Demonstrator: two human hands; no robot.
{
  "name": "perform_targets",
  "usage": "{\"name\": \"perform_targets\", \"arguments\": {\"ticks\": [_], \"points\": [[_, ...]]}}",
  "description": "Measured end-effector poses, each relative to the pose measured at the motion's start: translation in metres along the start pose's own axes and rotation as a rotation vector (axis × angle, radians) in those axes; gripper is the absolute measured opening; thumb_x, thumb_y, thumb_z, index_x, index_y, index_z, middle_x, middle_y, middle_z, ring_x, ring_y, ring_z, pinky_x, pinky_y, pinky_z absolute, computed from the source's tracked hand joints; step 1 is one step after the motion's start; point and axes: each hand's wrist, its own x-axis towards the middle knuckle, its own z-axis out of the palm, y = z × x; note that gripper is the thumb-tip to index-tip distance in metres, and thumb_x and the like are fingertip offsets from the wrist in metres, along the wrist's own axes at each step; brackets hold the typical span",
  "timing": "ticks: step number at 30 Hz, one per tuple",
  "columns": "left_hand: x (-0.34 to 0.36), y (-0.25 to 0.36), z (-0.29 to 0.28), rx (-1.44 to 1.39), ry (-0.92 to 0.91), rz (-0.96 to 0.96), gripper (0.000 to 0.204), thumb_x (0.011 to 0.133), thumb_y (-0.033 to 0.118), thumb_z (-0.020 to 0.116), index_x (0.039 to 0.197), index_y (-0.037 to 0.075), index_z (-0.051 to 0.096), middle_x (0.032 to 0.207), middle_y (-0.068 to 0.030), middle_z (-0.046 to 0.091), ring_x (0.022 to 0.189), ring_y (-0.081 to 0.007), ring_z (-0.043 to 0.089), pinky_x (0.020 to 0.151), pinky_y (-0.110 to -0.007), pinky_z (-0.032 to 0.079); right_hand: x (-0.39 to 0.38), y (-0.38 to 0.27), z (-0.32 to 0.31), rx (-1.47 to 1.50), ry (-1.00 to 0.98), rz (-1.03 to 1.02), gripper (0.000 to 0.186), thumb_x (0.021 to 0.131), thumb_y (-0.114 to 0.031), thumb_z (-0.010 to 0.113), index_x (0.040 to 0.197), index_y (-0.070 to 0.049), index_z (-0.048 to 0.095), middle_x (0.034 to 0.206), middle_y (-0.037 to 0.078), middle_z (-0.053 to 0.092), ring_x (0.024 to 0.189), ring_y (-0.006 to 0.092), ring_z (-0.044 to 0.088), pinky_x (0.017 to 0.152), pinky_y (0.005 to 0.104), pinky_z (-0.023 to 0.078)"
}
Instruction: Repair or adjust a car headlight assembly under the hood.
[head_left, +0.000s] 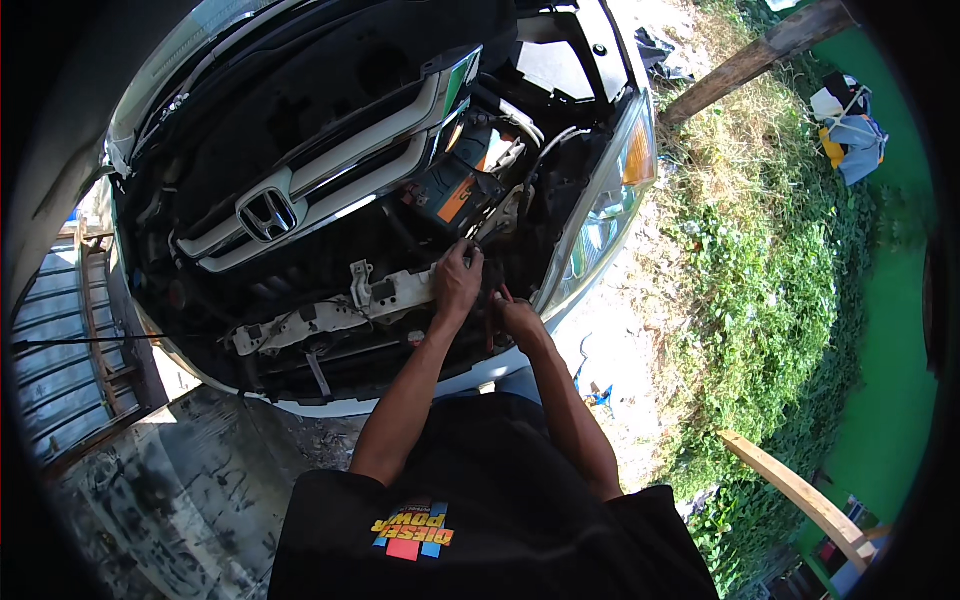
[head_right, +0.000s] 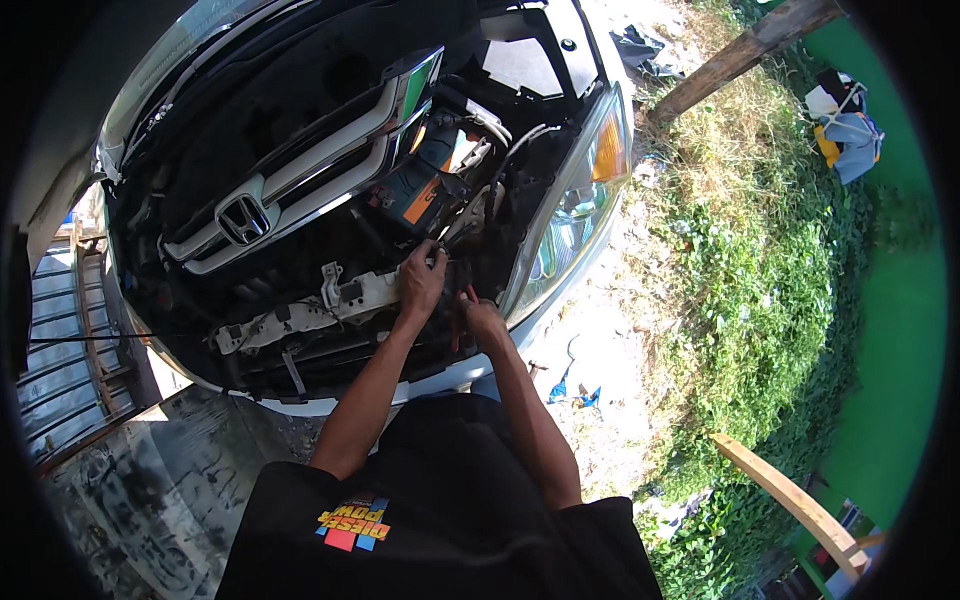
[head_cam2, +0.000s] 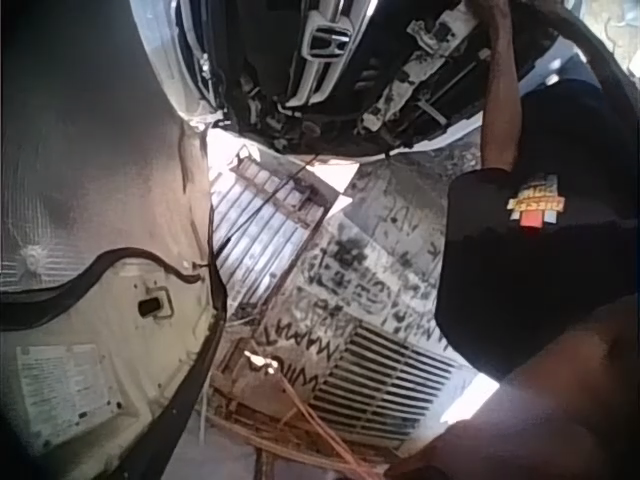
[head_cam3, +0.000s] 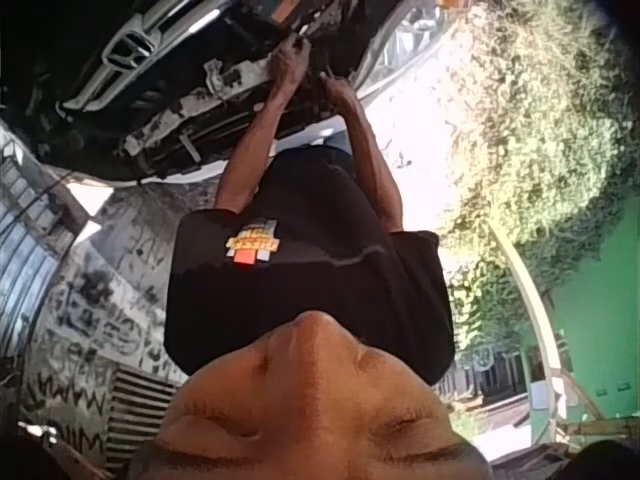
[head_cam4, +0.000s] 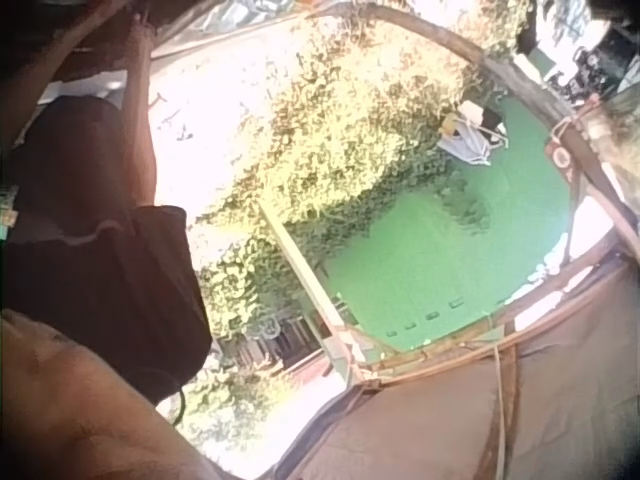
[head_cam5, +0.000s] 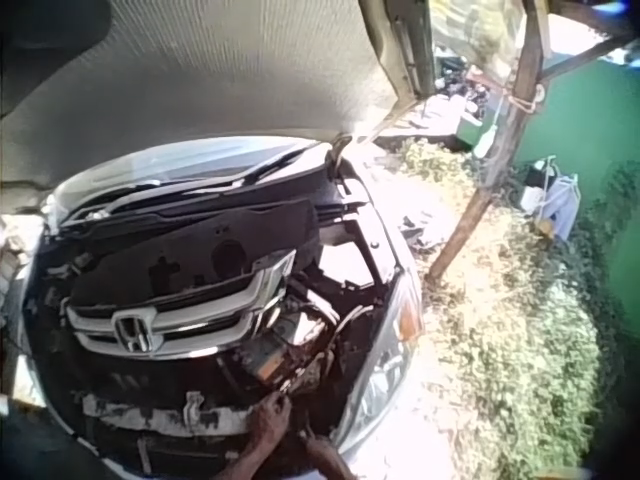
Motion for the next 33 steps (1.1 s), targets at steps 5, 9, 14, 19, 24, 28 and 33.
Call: {"name": "perform_targets", "arguments": {"ticks": [5, 9, 14, 19, 24, 28, 33], "points": [[-0.001, 0.002, -0.001, -0.057, -0.03, 0.027, 0.019, 0.09, 0.019, 0.058, 0.095, 0.0, 0.061, 0.087, -0.0211, 0.064, 0.085, -0.0409, 0.062, 0.075, -0.045, 0.047, 0.0, 0.003, 0.008, 0.311, -0.007, 0.028, 0.035, 0.098, -0.035, 0.053, 0.09, -0.004, 0.065, 0.074, 0.006, 0.062, 0.068, 0.0171, 0.058, 0.063, 0.0335, 0.048], [-0.002, 0.005, 0.0, -0.065, -0.029, 0.015, 0.019, 0.09, 0.019, 0.058, 0.095, 0.0, 0.061, 0.087, -0.0216, 0.064, 0.084, -0.0411, 0.062, 0.075, -0.045, 0.047, 0.015, 0.006, 0.012, 0.034, 0.089, -0.003, 0.037, 0.1, -0.035, 0.049, 0.09, -0.003, 0.063, 0.069, 0.006, 0.06, 0.063, 0.0189, 0.06, 0.059, 0.0348, 0.049], [-0.001, 0.003, -0.003, -0.011, 0.006, 0.02, 0.02, 0.09, 0.019, 0.059, 0.097, 0.001, 0.062, 0.088, -0.0222, 0.066, 0.084, -0.0411, 0.064, 0.073, -0.044, 0.048, 0.011, -0.004, 0.03, 0.097, 0.123, 0.014, 0.045, 0.102, -0.04, 0.045, 0.081, -0.003, 0.058, 0.062, 0.006, 0.054, 0.048, 0.0199, 0.053, 0.043, 0.0364, 0.043], [-0.002, 0.005, -0.009, -0.035, -0.066, -0.017, 0.02, 0.089, 0.019, 0.059, 0.094, 0.0, 0.063, 0.089, -0.0226, 0.066, 0.087, -0.041, 0.064, 0.075, -0.046, 0.049, 0.009, -0.008, 0.046, 0.085, 0.246, 0.1, 0.059, 0.097, -0.053, 0.046, 0.091, 0.003, 0.062, 0.066, 0.009, 0.058, 0.052, 0.0222, 0.059, 0.043, 0.0391, 0.044], [-0.026, 0.008, -0.023, -0.063, -0.128, -0.095, 0.023, 0.088, 0.022, 0.061, 0.097, 0.001, 0.066, 0.091, -0.0216, 0.069, 0.091, -0.0403, 0.066, 0.078, -0.043, 0.051, 0.005, -0.003, 0.053, 0.191, 0.269, 0.074, 0.059, 0.096, -0.055, 0.048, 0.095, 0.002, 0.064, 0.075, 0.012, 0.064, 0.063, 0.0245, 0.064, 0.052, 0.0405, 0.048], [-0.073, 0.024, -0.034, 0.106, -0.189, -0.324, 0.045, 0.091, 0.037, 0.056, 0.103, -0.006, 0.064, 0.102, -0.0303, 0.065, 0.103, -0.0443, 0.061, 0.091, -0.046, 0.047, 0.02, 0.025, 0.054, -0.499, 0.231, -0.387, 0.057, 0.095, -0.057, 0.044, 0.101, -0.005, 0.066, 0.09, 0.021, 0.069, 0.081, 0.033, 0.068, 0.069, 0.0459, 0.051], [-0.069, 0.032, -0.019, 0.21, -0.462, -0.547, 0.07, 0.095, 0.056, 0.04, 0.121, -0.006, 0.059, 0.123, -0.0406, 0.053, 0.119, -0.0486, 0.052, 0.103, -0.049, 0.04, 0.088, 0.063, 0.052, -0.116, 0.3, -0.211, 0.065, 0.094, -0.063, 0.037, 0.103, -0.006, 0.066, 0.097, 0.025, 0.067, 0.087, 0.0392, 0.067, 0.077, 0.0485, 0.049]]}}
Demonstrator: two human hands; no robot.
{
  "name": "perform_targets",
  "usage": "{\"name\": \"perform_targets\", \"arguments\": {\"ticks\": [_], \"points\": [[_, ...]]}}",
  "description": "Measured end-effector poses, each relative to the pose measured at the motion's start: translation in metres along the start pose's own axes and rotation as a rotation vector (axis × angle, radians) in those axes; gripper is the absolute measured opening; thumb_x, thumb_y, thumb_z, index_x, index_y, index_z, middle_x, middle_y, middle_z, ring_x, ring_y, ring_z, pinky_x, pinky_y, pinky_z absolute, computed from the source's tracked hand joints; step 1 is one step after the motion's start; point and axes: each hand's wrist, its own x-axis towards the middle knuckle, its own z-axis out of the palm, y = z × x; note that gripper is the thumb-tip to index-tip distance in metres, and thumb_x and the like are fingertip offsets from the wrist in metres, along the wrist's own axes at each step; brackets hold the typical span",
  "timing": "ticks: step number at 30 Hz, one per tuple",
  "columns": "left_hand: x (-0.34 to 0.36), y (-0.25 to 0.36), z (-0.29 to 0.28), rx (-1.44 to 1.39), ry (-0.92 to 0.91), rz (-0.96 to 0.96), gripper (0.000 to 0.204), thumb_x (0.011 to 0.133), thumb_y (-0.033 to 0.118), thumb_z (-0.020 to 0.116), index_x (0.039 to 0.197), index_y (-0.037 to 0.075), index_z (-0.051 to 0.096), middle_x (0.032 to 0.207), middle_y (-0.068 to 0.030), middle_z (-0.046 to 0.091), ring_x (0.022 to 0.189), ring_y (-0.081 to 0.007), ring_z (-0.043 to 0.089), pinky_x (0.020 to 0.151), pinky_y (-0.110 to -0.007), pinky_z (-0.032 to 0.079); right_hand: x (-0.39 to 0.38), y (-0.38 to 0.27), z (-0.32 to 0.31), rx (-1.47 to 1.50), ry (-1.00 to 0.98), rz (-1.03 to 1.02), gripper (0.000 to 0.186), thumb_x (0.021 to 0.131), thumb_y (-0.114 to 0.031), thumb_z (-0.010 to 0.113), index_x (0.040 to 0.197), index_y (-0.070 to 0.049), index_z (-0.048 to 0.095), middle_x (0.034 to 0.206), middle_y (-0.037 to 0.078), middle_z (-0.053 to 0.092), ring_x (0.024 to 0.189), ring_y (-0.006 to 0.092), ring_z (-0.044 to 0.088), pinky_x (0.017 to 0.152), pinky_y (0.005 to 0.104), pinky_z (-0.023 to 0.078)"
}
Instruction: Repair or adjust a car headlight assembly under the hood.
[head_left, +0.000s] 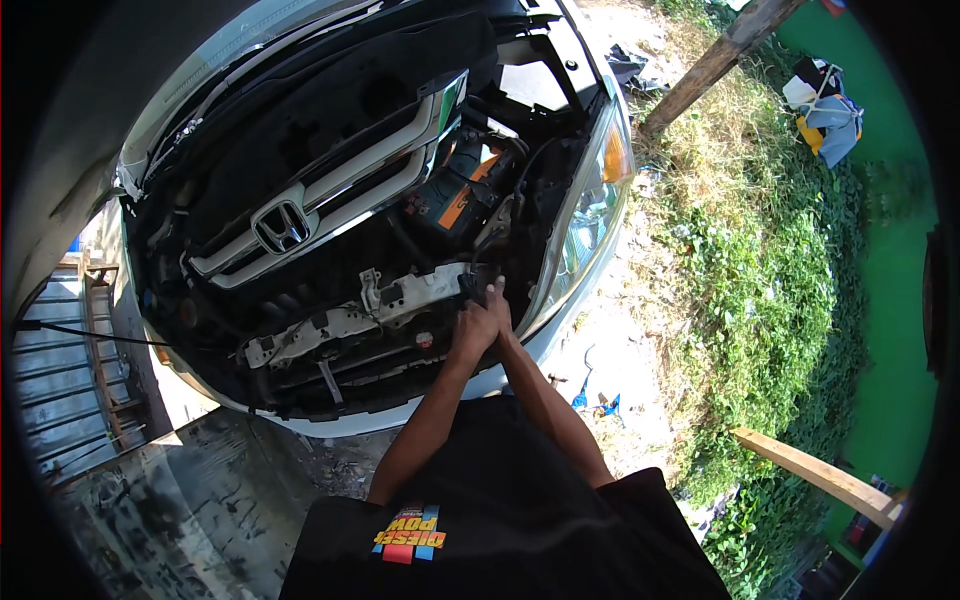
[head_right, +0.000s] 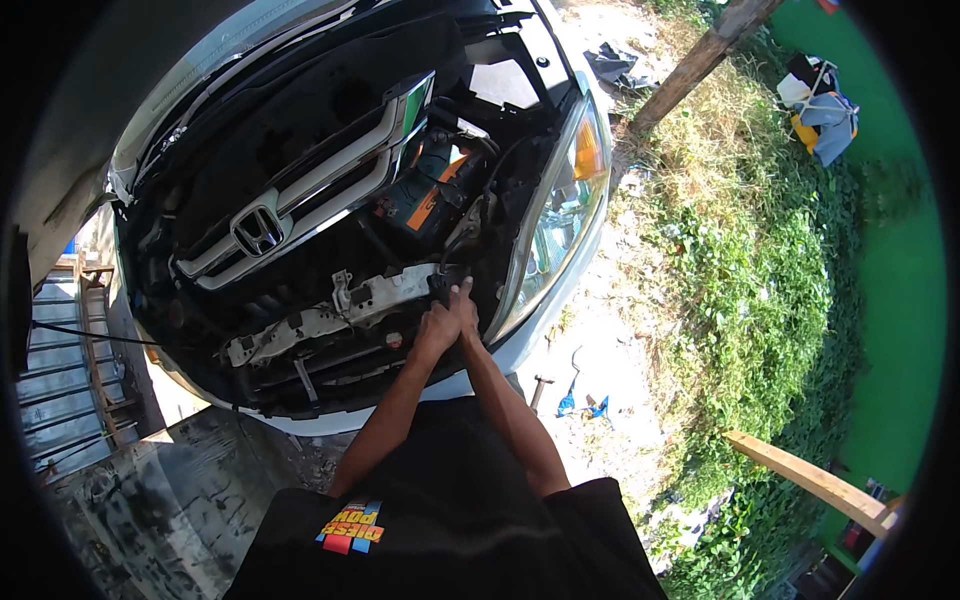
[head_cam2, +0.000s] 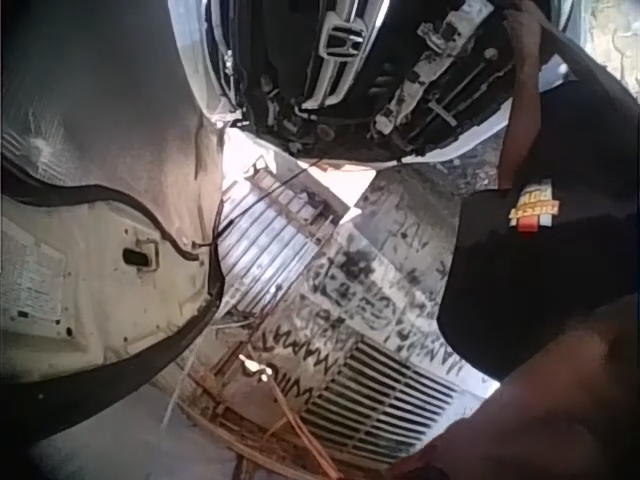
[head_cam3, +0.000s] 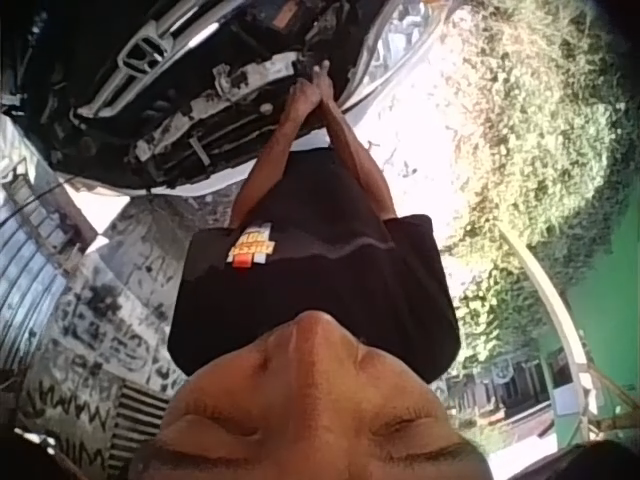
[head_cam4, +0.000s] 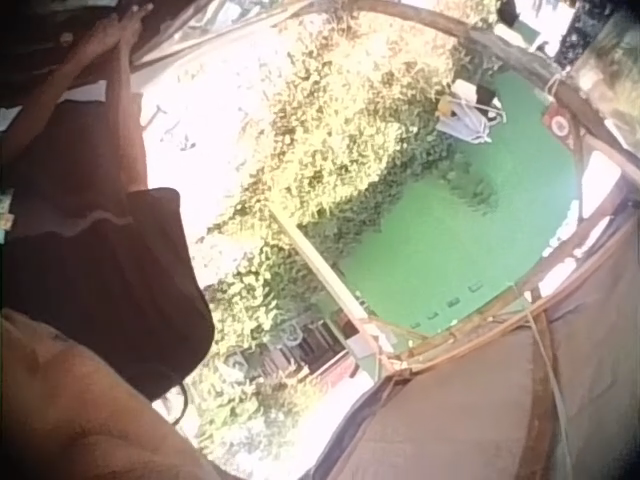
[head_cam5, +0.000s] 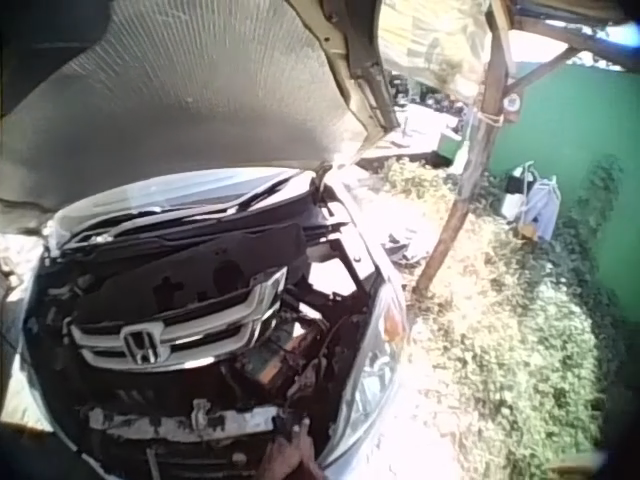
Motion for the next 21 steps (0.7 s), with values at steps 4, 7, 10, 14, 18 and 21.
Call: {"name": "perform_targets", "arguments": {"ticks": [4, 7, 10, 14, 18, 21], "points": [[0.017, 0.024, 0.001, -0.009, -0.194, -0.023, 0.079, 0.096, 0.061, 0.031, 0.127, -0.008, 0.055, 0.136, -0.0384, 0.043, 0.133, -0.045, 0.041, 0.11, -0.046, 0.034, 0.022, 0.02, 0.004, 0.586, -0.041, -0.005, 0.073, 0.093, -0.066, 0.036, 0.102, 0.0, 0.064, 0.098, 0.024, 0.067, 0.084, 0.04, 0.065, 0.076, 0.0481, 0.049], [0.044, 0.01, 0.0, 0.034, -0.258, 0.028, 0.081, 0.096, 0.061, 0.029, 0.131, -0.009, 0.051, 0.14, -0.0366, 0.04, 0.136, -0.0432, 0.037, 0.112, -0.045, 0.03, 0.009, 0.017, 0.008, 1.127, -0.343, 0.118, 0.071, 0.096, -0.063, 0.034, 0.103, 0.001, 0.066, 0.1, 0.02, 0.068, 0.081, 0.0362, 0.065, 0.073, 0.0459, 0.05], [0.056, 0.018, 0.003, 0.12, -0.373, 0.059, 0.083, 0.097, 0.061, 0.024, 0.14, -0.008, 0.039, 0.147, -0.0307, 0.036, 0.142, -0.0388, 0.029, 0.117, -0.042, 0.019, 0.003, 0.018, -0.018, 0.988, -0.383, 0.075, 0.07, 0.097, -0.062, 0.035, 0.104, 0.001, 0.065, 0.101, 0.019, 0.068, 0.084, 0.0346, 0.065, 0.076, 0.0449, 0.049], [0.063, 0.028, 0.014, 0.137, -0.367, 0.191, 0.09, 0.095, 0.068, 0.025, 0.14, -0.008, 0.04, 0.145, -0.0287, 0.041, 0.138, -0.0366, 0.037, 0.113, -0.041, 0.026, -0.003, 0.011, -0.029, 0.868, -0.338, 0.02, 0.069, 0.097, -0.06, 0.036, 0.107, 0.001, 0.064, 0.102, 0.019, 0.067, 0.088, 0.0324, 0.065, 0.079, 0.0437, 0.049], [0.095, 0.015, -0.024, -0.035, -0.65, 0.069, 0.092, 0.094, 0.071, 0.026, 0.138, -0.009, 0.044, 0.138, -0.0247, 0.05, 0.129, -0.0337, 0.047, 0.11, -0.037, 0.032, -0.01, -0.028, 0.011, 0.858, -0.204, 0.004, 0.067, 0.098, -0.058, 0.037, 0.109, 0.002, 0.064, 0.103, 0.018, 0.067, 0.092, 0.0303, 0.065, 0.082, 0.0424, 0.048], [0.026, 0.05, 0.0, 0.238, -0.301, 0.264, 0.094, 0.096, 0.07, 0.018, 0.114, -0.01, 0.063, 0.108, -0.027, 0.065, 0.11, -0.0364, 0.06, 0.099, -0.04, 0.042, -0.009, -0.035, 0.003, 0.841, -0.113, 0.013, 0.066, 0.099, -0.057, 0.037, 0.111, 0.002, 0.063, 0.104, 0.018, 0.067, 0.095, 0.0287, 0.064, 0.084, 0.0415, 0.048]]}}
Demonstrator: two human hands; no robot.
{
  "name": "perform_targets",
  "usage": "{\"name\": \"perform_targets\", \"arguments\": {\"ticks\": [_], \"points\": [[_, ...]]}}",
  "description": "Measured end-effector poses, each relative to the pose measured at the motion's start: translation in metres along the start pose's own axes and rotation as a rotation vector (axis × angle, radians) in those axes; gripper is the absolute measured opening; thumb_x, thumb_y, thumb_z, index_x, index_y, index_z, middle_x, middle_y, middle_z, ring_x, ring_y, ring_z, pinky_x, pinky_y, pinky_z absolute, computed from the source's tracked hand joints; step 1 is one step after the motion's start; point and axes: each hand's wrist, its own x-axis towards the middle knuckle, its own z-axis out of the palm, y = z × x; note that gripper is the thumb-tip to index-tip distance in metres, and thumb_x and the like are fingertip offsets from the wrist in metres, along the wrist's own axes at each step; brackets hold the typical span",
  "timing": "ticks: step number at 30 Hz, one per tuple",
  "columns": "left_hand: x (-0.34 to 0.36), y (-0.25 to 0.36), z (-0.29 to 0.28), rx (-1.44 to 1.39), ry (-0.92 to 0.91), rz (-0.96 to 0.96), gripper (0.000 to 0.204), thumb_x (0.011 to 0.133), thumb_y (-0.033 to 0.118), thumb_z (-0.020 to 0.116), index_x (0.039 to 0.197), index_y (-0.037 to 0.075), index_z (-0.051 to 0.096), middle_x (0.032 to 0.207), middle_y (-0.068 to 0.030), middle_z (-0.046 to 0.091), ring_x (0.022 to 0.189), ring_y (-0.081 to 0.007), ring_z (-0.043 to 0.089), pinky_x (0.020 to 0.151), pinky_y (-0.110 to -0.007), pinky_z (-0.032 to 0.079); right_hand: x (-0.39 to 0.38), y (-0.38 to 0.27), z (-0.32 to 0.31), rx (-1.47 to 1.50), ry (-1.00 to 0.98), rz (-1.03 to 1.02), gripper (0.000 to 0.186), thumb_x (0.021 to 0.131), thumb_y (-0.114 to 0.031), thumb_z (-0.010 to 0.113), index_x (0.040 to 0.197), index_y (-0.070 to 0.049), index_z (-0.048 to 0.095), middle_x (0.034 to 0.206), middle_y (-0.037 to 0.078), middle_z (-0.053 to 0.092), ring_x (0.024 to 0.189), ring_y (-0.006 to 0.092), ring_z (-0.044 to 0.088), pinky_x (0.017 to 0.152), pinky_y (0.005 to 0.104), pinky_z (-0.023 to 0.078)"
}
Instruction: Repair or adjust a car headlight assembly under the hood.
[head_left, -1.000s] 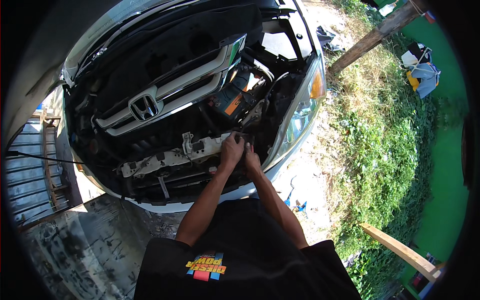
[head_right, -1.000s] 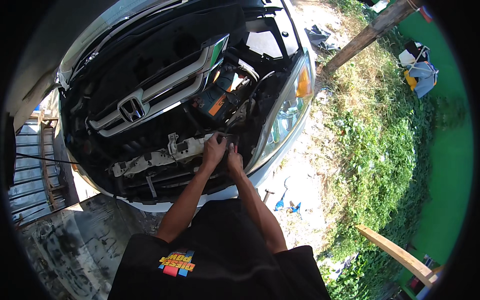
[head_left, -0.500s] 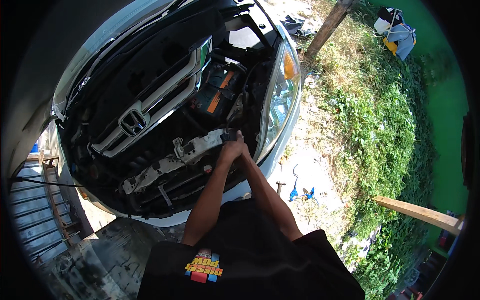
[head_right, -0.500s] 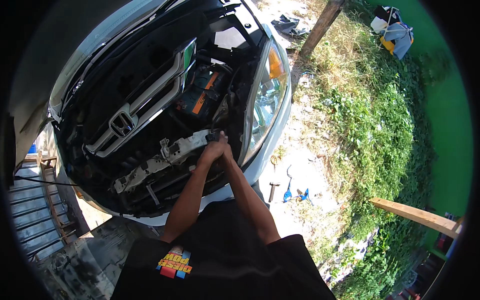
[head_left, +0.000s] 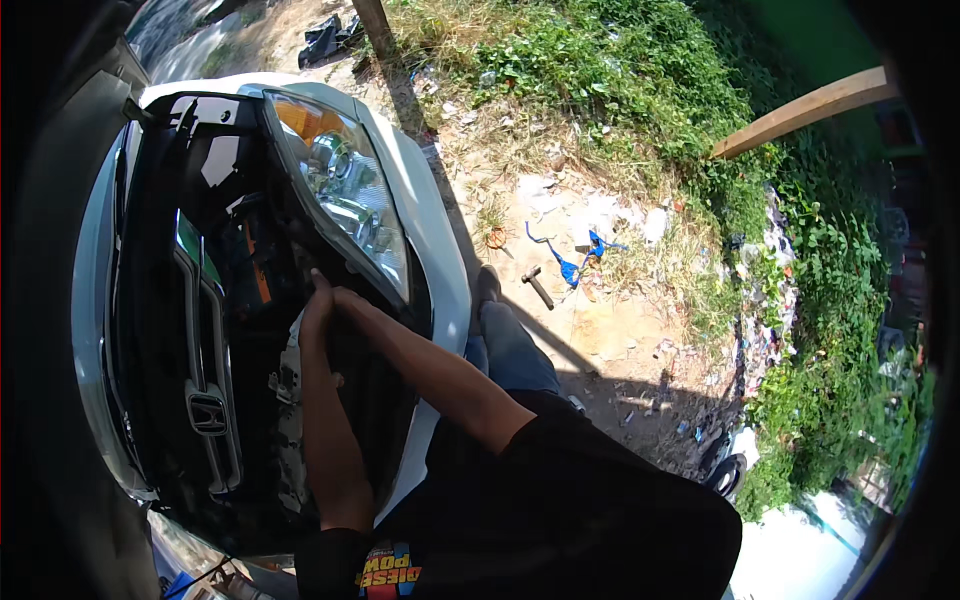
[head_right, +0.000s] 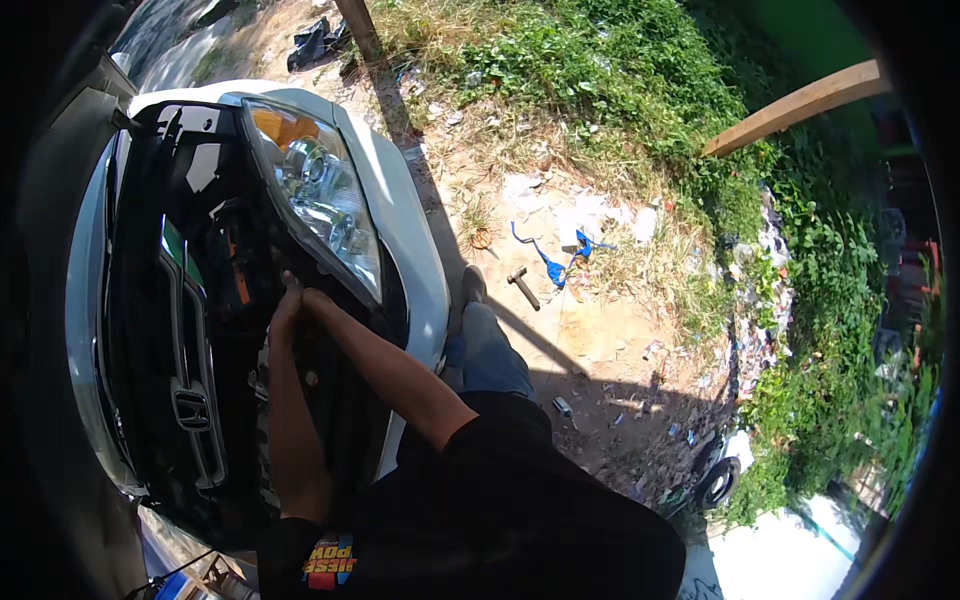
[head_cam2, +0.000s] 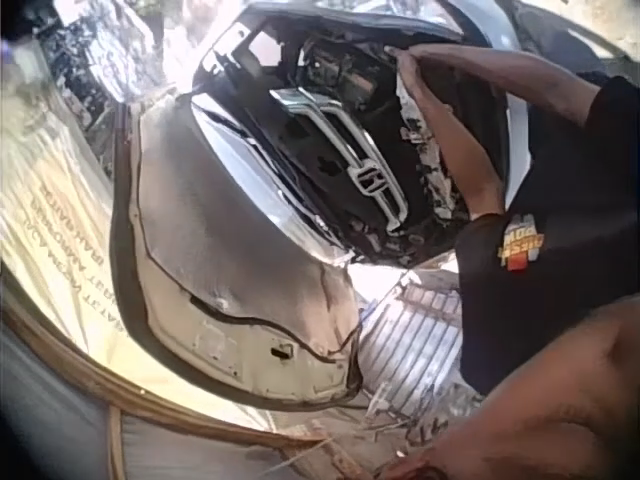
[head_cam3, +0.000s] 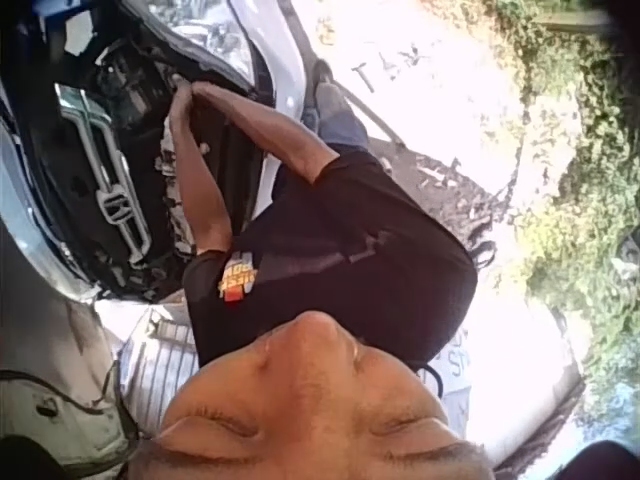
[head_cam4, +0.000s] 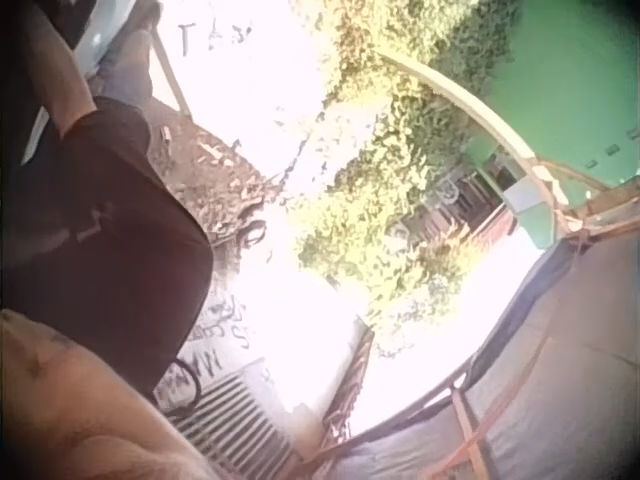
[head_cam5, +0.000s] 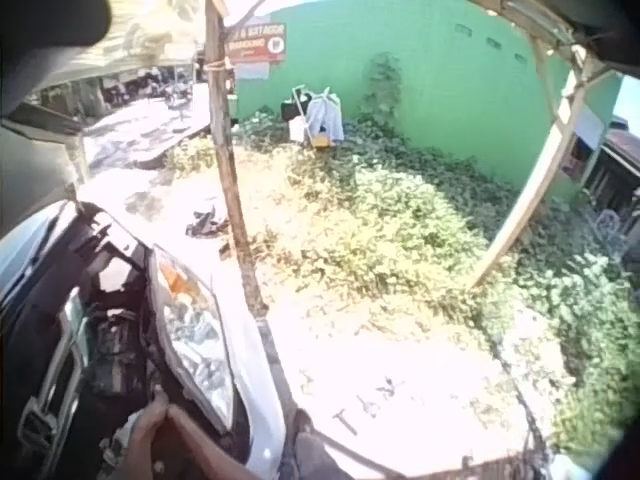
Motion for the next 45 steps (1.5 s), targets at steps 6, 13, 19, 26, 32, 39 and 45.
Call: {"name": "perform_targets", "arguments": {"ticks": [6, 13, 19, 26, 32, 39, 45], "points": [[0.053, -0.09, -0.021, 0.276, 0.088, 0.015, 0.076, 0.096, 0.059, 0.042, 0.131, -0.008, 0.051, 0.119, -0.0281, 0.062, 0.113, -0.0377, 0.06, 0.088, -0.042, 0.049, -0.093, -0.014, -0.044, -0.46, -0.178, -0.278, 0.063, 0.1, -0.053, 0.041, 0.122, 0.003, 0.061, 0.1, 0.015, 0.069, 0.096, 0.023, 0.066, 0.087, 0.0374, 0.05], [0.004, -0.067, -0.009, 0.85, 0.242, 0.079, 0.043, 0.105, 0.034, 0.031, 0.141, 0.015, 0.044, 0.122, -0.0271, 0.058, 0.092, -0.0469, 0.061, 0.073, -0.052, 0.05, -0.232, 0.102, -0.348, 0.613, 0.109, 0.004, 0.044, 0.104, -0.036, 0.043, 0.131, -0.005, 0.056, 0.099, 0.01, 0.067, 0.086, 0.0165, 0.065, 0.08, 0.0313, 0.053], [-0.008, -0.12, -0.1, 1.437, 0.111, 0.202, 0.054, 0.088, 0.01, 0.06, 0.14, 0.005, 0.044, 0.143, -0.0266, 0.041, 0.119, -0.044, 0.052, 0.092, -0.045, 0.05, -0.111, 0.369, -0.594, 0.203, 0.829, 0.345, 0.044, 0.095, -0.037, 0.054, 0.125, -0.005, 0.055, 0.089, 0.011, 0.067, 0.075, 0.0217, 0.066, 0.068, 0.0366, 0.055], [-0.028, -0.035, 0.001, 0.312, 0.602, -0.496, 0.031, 0.106, 0.038, 0.037, 0.119, 0.014, 0.051, 0.065, 0.0029, 0.044, 0.044, -0.0048, 0.031, 0.039, -0.021, 0.025, 0.072, 0.508, -0.731, -1.081, 0.891, 0.324, 0.057, 0.087, -0.033, 0.063, 0.131, 0.0, 0.048, 0.12, 0.021, 0.052, 0.111, 0.0397, 0.055, 0.089, 0.0497, 0.048], [-0.038, -0.055, 0.0, 0.665, 0.545, -0.42, 0.026, 0.097, 0.021, 0.05, 0.11, 0.0, 0.058, 0.082, -0.0031, 0.063, 0.064, -0.0082, 0.058, 0.052, -0.024, 0.045, 0.13, 0.504, -0.747, -1.132, 0.906, 0.084, 0.037, 0.087, -0.013, 0.061, 0.119, 0.001, 0.05, 0.1, 0.022, 0.056, 0.085, 0.0401, 0.06, 0.069, 0.0442, 0.053], [-0.006, -0.041, 0.039, 0.565, 0.545, -0.289, 0.045, 0.091, 0.042, 0.061, 0.088, -0.003, 0.066, 0.069, -0.0158, 0.063, 0.064, -0.0293, 0.063, 0.058, -0.038, 0.045, 0.006, 0.372, -0.664, -0.307, 0.787, 0.404, 0.038, 0.09, -0.044, 0.057, 0.088, -0.008, 0.046, 0.052, 0.002, 0.039, 0.036, 0.0153, 0.04, 0.032, 0.0325, 0.031], [-0.024, -0.053, 0.044, 0.439, 0.592, -0.212, 0.046, 0.09, 0.037, 0.061, 0.086, -0.008, 0.066, 0.08, -0.0335, 0.063, 0.084, -0.0488, 0.064, 0.075, -0.053, 0.052, -0.206, 0.117, -0.378, -0.04, 0.501, -0.014, 0.018, 0.098, -0.026, 0.055, 0.101, -0.009, 0.048, 0.053, -0.003, 0.036, 0.038, 0.0063, 0.036, 0.034, 0.0247, 0.028]]}}
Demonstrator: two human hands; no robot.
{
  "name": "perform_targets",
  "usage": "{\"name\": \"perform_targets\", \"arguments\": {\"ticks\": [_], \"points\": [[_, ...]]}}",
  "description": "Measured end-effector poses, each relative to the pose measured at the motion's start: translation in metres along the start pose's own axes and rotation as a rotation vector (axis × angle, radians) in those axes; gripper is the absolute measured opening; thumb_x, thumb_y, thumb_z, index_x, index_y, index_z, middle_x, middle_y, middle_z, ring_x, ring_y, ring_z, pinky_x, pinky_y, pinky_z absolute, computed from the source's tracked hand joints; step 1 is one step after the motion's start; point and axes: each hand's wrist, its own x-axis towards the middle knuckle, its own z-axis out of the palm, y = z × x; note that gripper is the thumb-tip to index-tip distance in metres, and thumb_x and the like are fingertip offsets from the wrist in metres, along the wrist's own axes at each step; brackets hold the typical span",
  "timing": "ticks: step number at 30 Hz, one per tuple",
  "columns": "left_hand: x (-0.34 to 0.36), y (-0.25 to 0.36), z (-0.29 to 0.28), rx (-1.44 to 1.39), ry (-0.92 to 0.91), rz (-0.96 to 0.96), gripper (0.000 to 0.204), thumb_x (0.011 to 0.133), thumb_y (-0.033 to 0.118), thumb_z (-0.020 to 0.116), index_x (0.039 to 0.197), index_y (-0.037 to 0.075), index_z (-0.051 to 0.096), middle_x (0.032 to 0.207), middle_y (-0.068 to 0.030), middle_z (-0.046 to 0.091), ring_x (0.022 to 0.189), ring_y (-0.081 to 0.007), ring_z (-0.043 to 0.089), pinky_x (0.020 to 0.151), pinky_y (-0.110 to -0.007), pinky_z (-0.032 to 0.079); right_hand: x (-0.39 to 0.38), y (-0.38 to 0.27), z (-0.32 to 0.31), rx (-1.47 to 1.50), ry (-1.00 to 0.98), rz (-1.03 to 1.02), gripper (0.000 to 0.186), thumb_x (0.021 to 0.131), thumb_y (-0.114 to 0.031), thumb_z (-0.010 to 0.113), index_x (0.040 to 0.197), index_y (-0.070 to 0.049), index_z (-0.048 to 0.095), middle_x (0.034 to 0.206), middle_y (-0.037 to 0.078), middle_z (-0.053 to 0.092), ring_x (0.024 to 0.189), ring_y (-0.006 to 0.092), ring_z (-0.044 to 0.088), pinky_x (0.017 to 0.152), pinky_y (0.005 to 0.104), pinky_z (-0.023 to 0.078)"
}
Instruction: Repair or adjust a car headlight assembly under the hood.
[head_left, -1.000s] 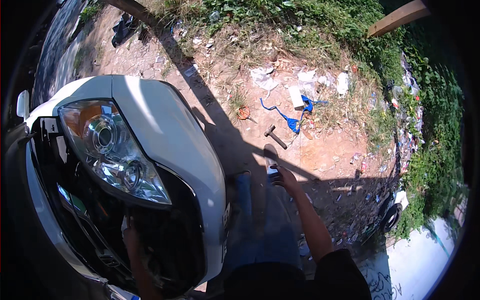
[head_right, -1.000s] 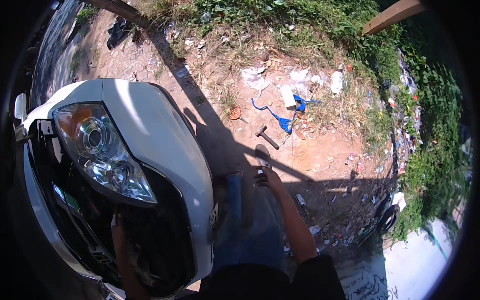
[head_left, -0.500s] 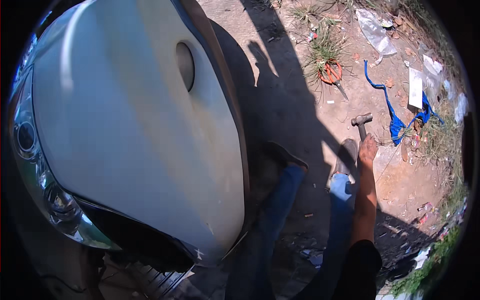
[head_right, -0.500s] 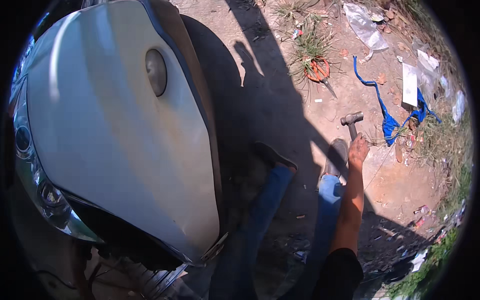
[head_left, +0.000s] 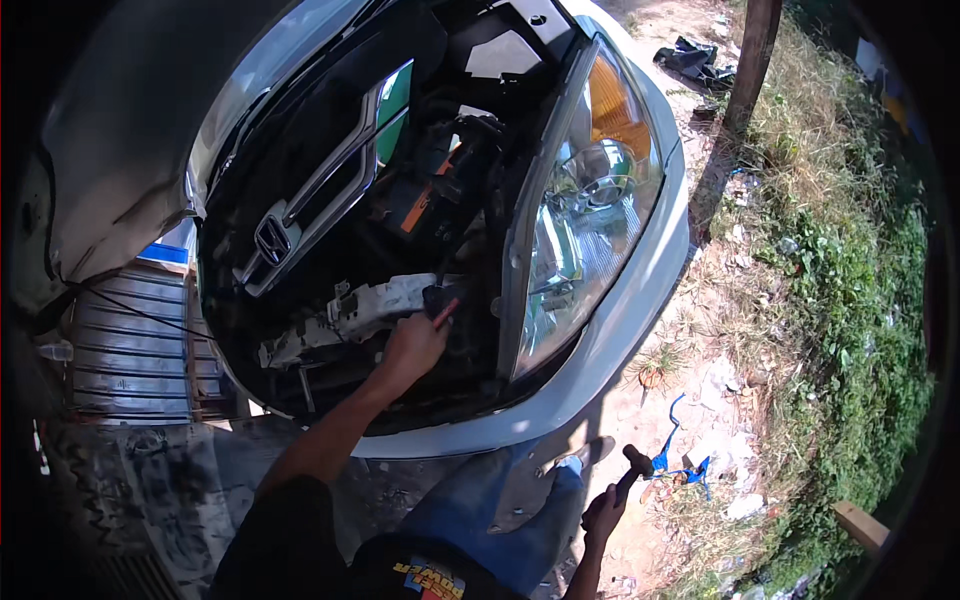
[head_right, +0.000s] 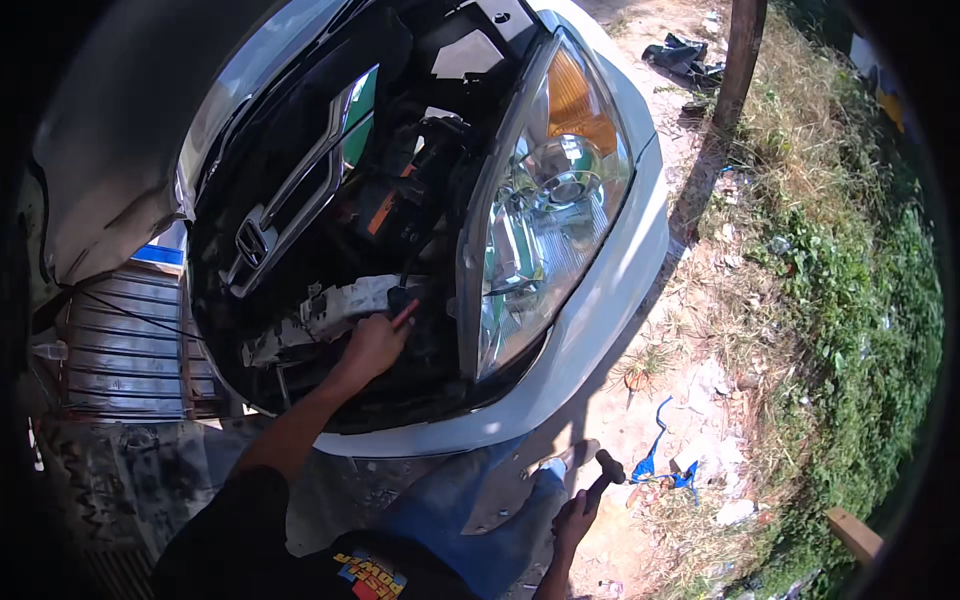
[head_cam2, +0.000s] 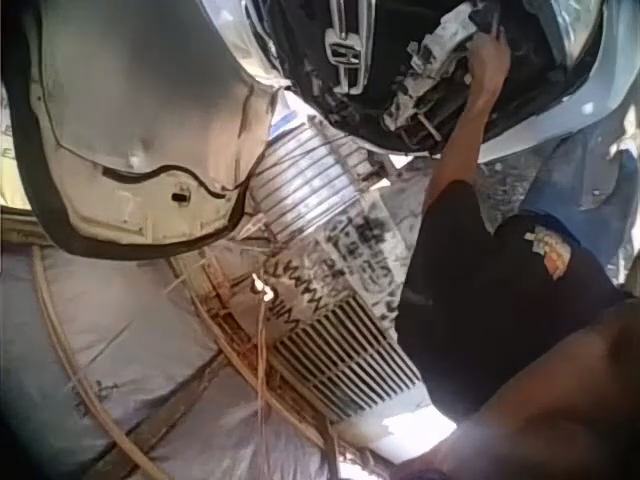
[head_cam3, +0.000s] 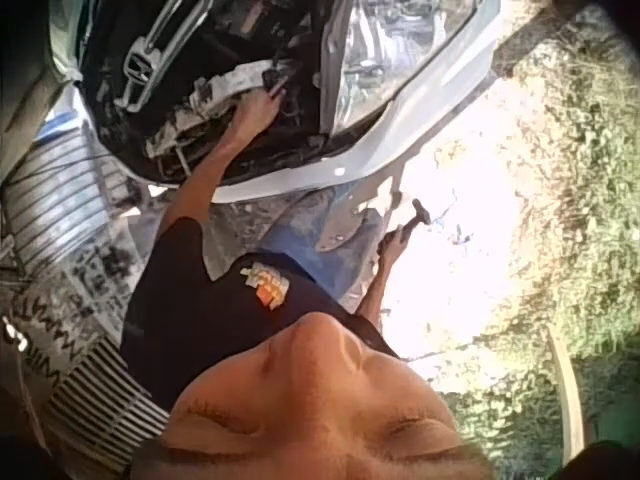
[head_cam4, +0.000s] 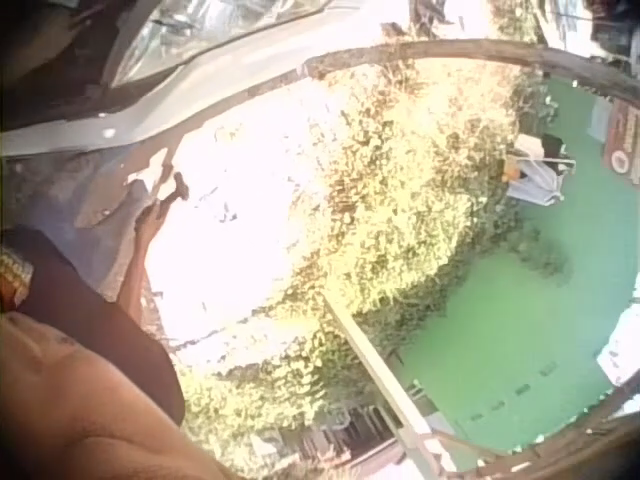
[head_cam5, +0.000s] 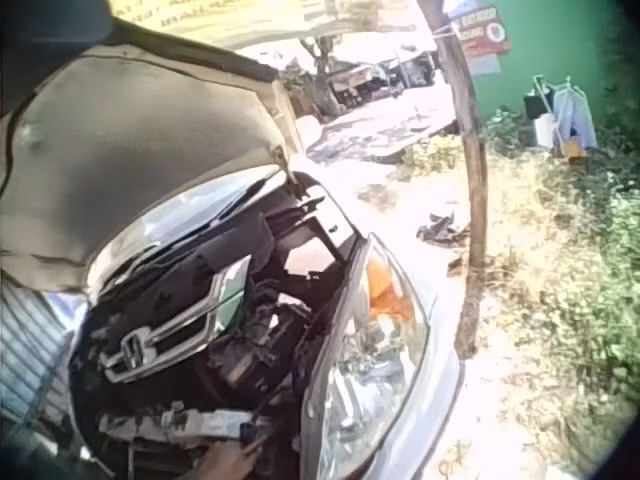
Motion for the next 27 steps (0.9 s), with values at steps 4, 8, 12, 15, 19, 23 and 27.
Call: {"name": "perform_targets", "arguments": {"ticks": [4, 8, 12, 15, 19, 23, 27], "points": [[-0.009, -0.004, 0.02, -0.185, 0.011, -0.053, 0.042, 0.091, 0.035, 0.061, 0.086, -0.006, 0.068, 0.083, -0.0321, 0.066, 0.085, -0.0478, 0.065, 0.076, -0.053, 0.053, -0.133, -0.138, 0.092, -0.069, -0.377, -0.243, 0.022, 0.096, -0.027, 0.055, 0.087, -0.009, 0.045, 0.063, -0.002, 0.042, 0.048, 0.0065, 0.04, 0.045, 0.0235, 0.033], [-0.009, 0.004, 0.025, -0.323, -0.01, -0.085, 0.03, 0.09, 0.025, 0.06, 0.086, -0.003, 0.071, 0.084, -0.0293, 0.067, 0.085, -0.045, 0.067, 0.076, -0.051, 0.055, -0.154, -0.205, 0.201, -0.463, -0.42, -0.467, 0.03, 0.094, -0.026, 0.059, 0.11, -0.002, 0.051, 0.071, 0.01, 0.059, 0.058, 0.0169, 0.057, 0.052, 0.0335, 0.043], [-0.01, 0.015, 0.029, -0.402, -0.083, -0.16, 0.024, 0.087, 0.019, 0.061, 0.083, -0.002, 0.072, 0.087, -0.0284, 0.068, 0.085, -0.0428, 0.068, 0.074, -0.05, 0.056, -0.137, -0.25, 0.298, -0.79, -0.362, -0.53, 0.043, 0.096, -0.036, 0.057, 0.122, -0.003, 0.05, 0.079, 0.018, 0.065, 0.065, 0.0245, 0.065, 0.058, 0.0395, 0.048], [-0.01, 0.013, 0.031, -0.426, -0.063, -0.225, 0.023, 0.089, 0.016, 0.057, 0.083, -0.001, 0.071, 0.088, -0.0256, 0.069, 0.087, -0.041, 0.069, 0.076, -0.049, 0.057, -0.121, -0.258, 0.338, -0.858, -0.354, -0.574, 0.046, 0.098, -0.04, 0.053, 0.124, -0.003, 0.049, 0.083, 0.021, 0.067, 0.067, 0.0296, 0.067, 0.058, 0.0406, 0.05], [-0.008, 0.011, 0.024, -0.47, -0.122, -0.221, 0.027, 0.09, 0.022, 0.058, 0.084, -0.001, 0.072, 0.089, -0.0264, 0.069, 0.087, -0.0413, 0.069, 0.077, -0.049, 0.057, -0.105, -0.265, 0.357, -1.008, -0.324, -0.579, 0.05, 0.099, -0.045, 0.049, 0.126, -0.004, 0.049, 0.089, 0.027, 0.068, 0.077, 0.035, 0.071, 0.062, 0.0424, 0.053], [-0.011, 0.011, 0.015, -0.483, -0.182, -0.275, 0.031, 0.091, 0.026, 0.059, 0.084, -0.002, 0.071, 0.09, -0.0278, 0.069, 0.087, -0.0432, 0.068, 0.078, -0.05, 0.056, -0.098, -0.27, 0.36, -1.169, -0.48, -0.395, 0.064, 0.098, -0.046, 0.05, 0.136, 0.004, 0.042, 0.102, 0.034, 0.064, 0.097, 0.047, 0.065, 0.078, 0.0483, 0.051], [-0.008, 0.02, 0.005, -0.56, -0.236, -0.354, 0.033, 0.089, 0.028, 0.063, 0.085, -0.004, 0.071, 0.09, -0.0296, 0.068, 0.089, -0.0439, 0.067, 0.08, -0.05, 0.055, -0.098, -0.245, 0.358, -1.001, -0.327, -0.477, 0.064, 0.098, -0.044, 0.049, 0.139, 0.003, 0.038, 0.093, 0.037, 0.063, 0.093, 0.0534, 0.062, 0.078, 0.0542, 0.049]]}}
